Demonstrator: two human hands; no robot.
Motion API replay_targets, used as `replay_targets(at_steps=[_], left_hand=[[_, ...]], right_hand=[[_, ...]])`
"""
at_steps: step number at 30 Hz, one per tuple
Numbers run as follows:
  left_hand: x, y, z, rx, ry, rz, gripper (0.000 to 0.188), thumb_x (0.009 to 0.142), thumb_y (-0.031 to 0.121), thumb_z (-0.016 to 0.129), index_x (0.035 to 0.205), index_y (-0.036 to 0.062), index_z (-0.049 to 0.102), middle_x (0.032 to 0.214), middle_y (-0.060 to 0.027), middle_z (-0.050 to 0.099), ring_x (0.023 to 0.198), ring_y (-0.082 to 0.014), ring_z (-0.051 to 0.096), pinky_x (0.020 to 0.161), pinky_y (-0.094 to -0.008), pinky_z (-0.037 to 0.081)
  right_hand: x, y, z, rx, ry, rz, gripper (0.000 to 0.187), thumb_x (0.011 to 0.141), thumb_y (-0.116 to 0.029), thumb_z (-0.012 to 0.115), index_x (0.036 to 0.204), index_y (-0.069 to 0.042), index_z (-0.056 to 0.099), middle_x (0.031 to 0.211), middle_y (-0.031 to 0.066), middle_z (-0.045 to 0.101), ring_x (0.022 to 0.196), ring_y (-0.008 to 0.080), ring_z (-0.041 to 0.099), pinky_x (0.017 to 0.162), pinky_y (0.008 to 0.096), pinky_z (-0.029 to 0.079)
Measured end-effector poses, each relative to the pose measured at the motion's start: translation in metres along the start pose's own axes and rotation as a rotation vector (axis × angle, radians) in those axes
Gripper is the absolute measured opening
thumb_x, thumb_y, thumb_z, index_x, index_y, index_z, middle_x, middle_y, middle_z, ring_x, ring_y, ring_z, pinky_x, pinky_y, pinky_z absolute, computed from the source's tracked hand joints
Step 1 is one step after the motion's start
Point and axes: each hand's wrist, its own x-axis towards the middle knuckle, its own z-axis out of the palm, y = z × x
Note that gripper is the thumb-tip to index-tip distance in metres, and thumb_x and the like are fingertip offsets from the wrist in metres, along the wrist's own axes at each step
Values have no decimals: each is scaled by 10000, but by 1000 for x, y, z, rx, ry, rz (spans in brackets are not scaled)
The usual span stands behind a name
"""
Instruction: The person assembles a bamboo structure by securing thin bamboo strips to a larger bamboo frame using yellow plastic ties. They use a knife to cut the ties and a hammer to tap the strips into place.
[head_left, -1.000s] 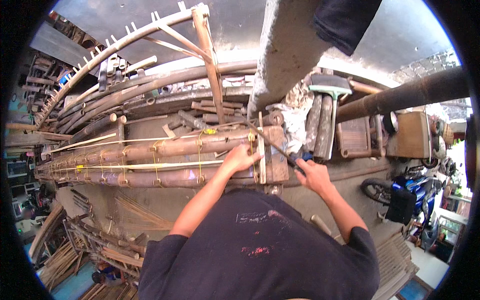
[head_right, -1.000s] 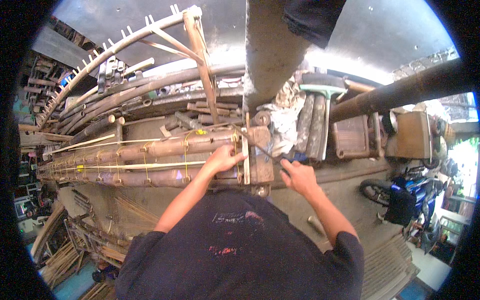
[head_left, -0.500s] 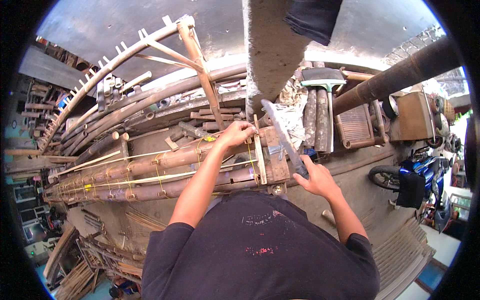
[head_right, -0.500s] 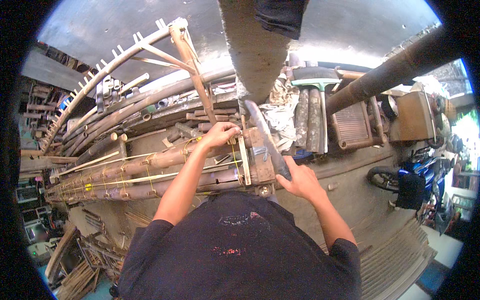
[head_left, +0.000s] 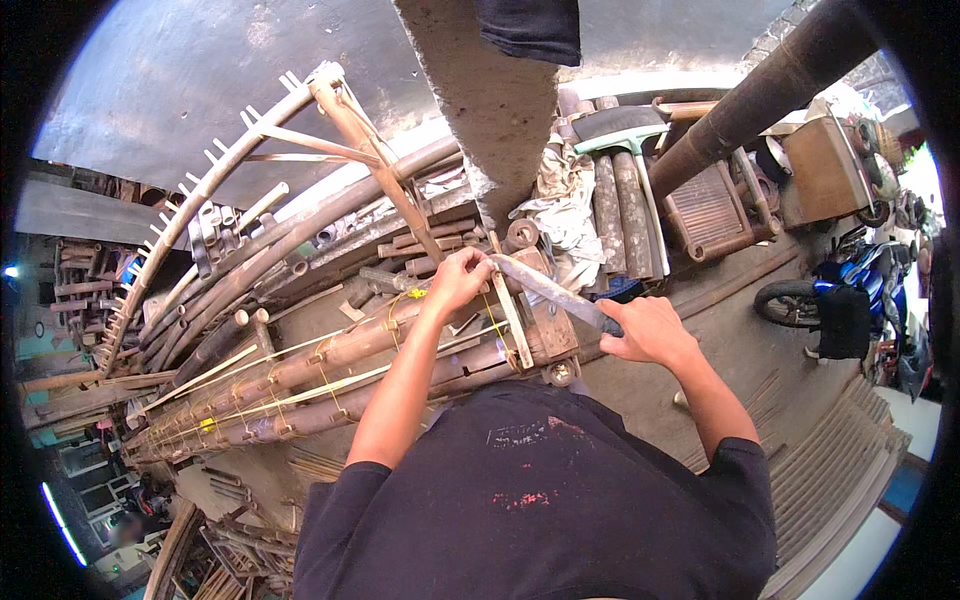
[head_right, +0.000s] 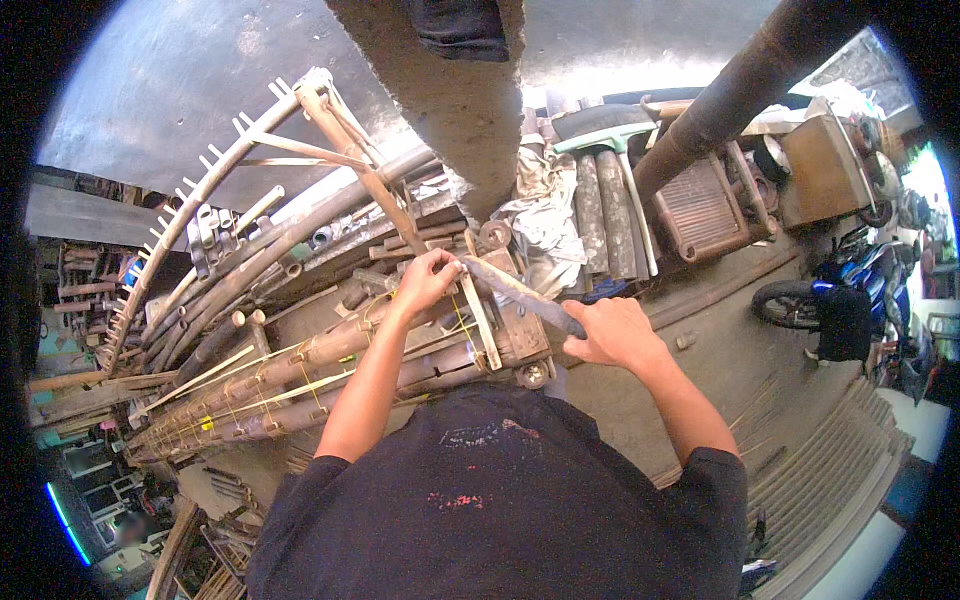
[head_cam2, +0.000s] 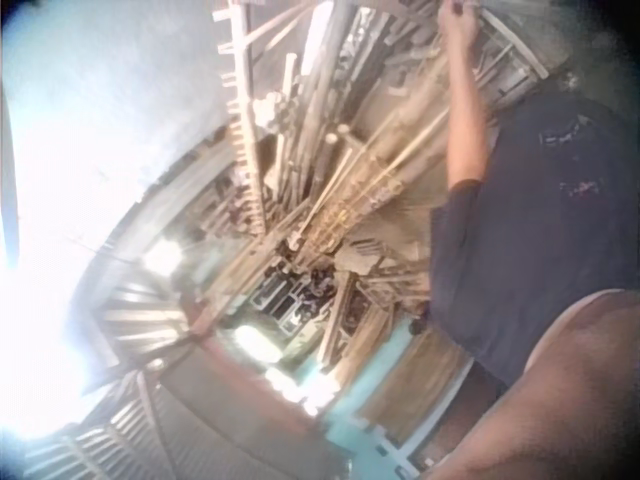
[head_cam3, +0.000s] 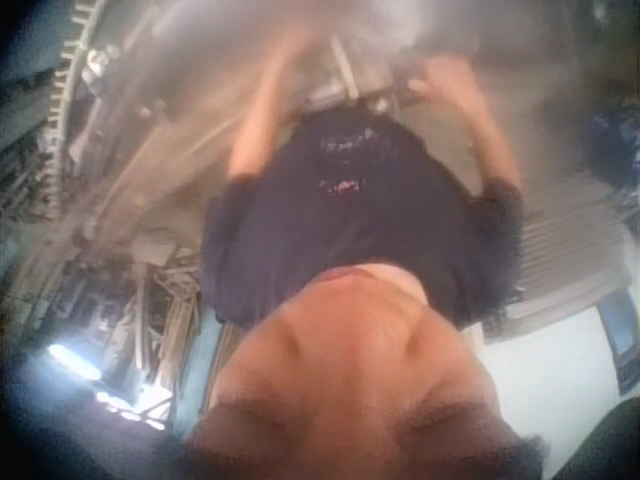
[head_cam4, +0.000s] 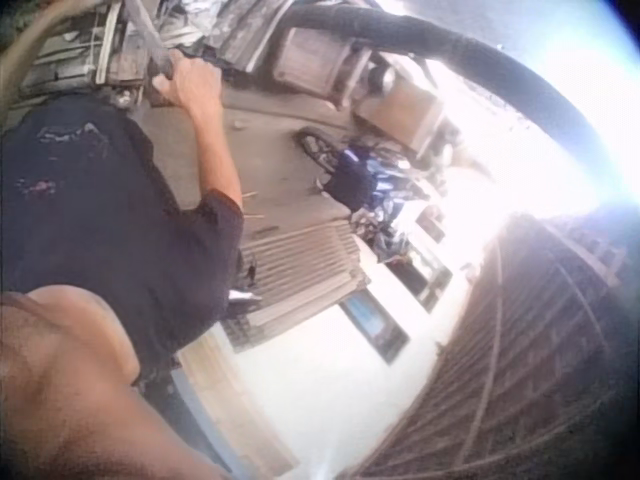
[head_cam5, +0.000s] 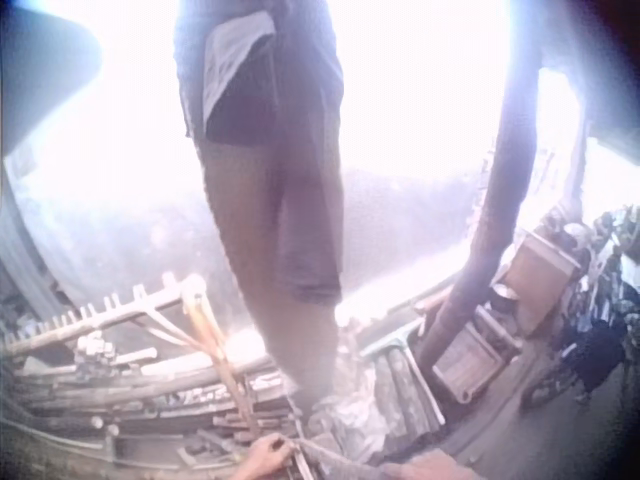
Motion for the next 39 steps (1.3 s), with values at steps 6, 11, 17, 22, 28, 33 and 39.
replay_targets(at_steps=[6, 11, 17, 22, 28, 33, 39], left_hand=[[-4, 4, 2, -102, 2, 13, 241, 918, 240, 675, 963, 4, 689, 773, -57, 676, 702, -117, 568, 667, -308, 477], [-8, -7, 2, -214, 19, 37, 214, 926, 225, 690, 908, 12, 678, 763, -20, 659, 714, -87, 537, 654, -288, 455], [-8, 3, 0, -108, 30, -37, 275, 927, 273, 695, 877, 6, 652, 747, -47, 647, 709, -109, 535, 657, -312, 457], [-7, 10, -3, -6, 4, -142, 324, 918, 328, 694, 865, 11, 651, 755, -68, 648, 696, -135, 545, 663, -336, 468], [5, -10, -3, -108, -118, 42, 368, 949, 359, 628, 1044, 16, 723, 899, -136, 706, 841, -190, 650, 796, -367, 511], [10, -6, -9, -110, -234, 100, 344, 982, 307, 568, 1133, 43, 729, 1042, -136, 724, 960, -207, 649, 861, -360, 505], [20, -22, -4, -196, -276, 14, 351, 984, 342, 606, 1026, 27, 754, 842, -67, 696, 812, -145, 594, 754, -338, 485]], right_hand=[[22, 45, 36, 48, 161, -154, 472, 822, -461, 691, 1158, -130, 677, 702, 183, 683, 682, 400, 678, 650, 481, 539], [42, 73, 74, 125, 287, -232, 480, 812, -473, 708, 1172, -156, 694, 653, 174, 666, 654, 371, 676, 634, 481, 534], [40, 43, 57, 47, 246, -184, 498, 821, -450, 713, 1208, -142, 649, 673, 161, 680, 654, 365, 682, 624, 474, 535], [26, 25, 52, 197, 324, 28, 575, 835, -459, 717, 1290, -130, 590, 703, 156, 694, 670, 395, 677, 644, 489, 537], [8, -26, 67, 875, 434, 57, 645, 863, -289, 754, 1438, -163, 491, 1208, 257, 636, 1049, 452, 646, 906, 484, 524], [32, -80, 88, 514, 465, 79, 332, 838, -413, 770, 1092, -207, 711, 990, 202, 577, 885, 421, 643, 751, 499, 536], [62, -114, 85, 163, 389, 150, 542, 743, -571, 780, 1026, -111, 733, 1029, 197, 555, 1053, 363, 565, 852, 455, 473]])
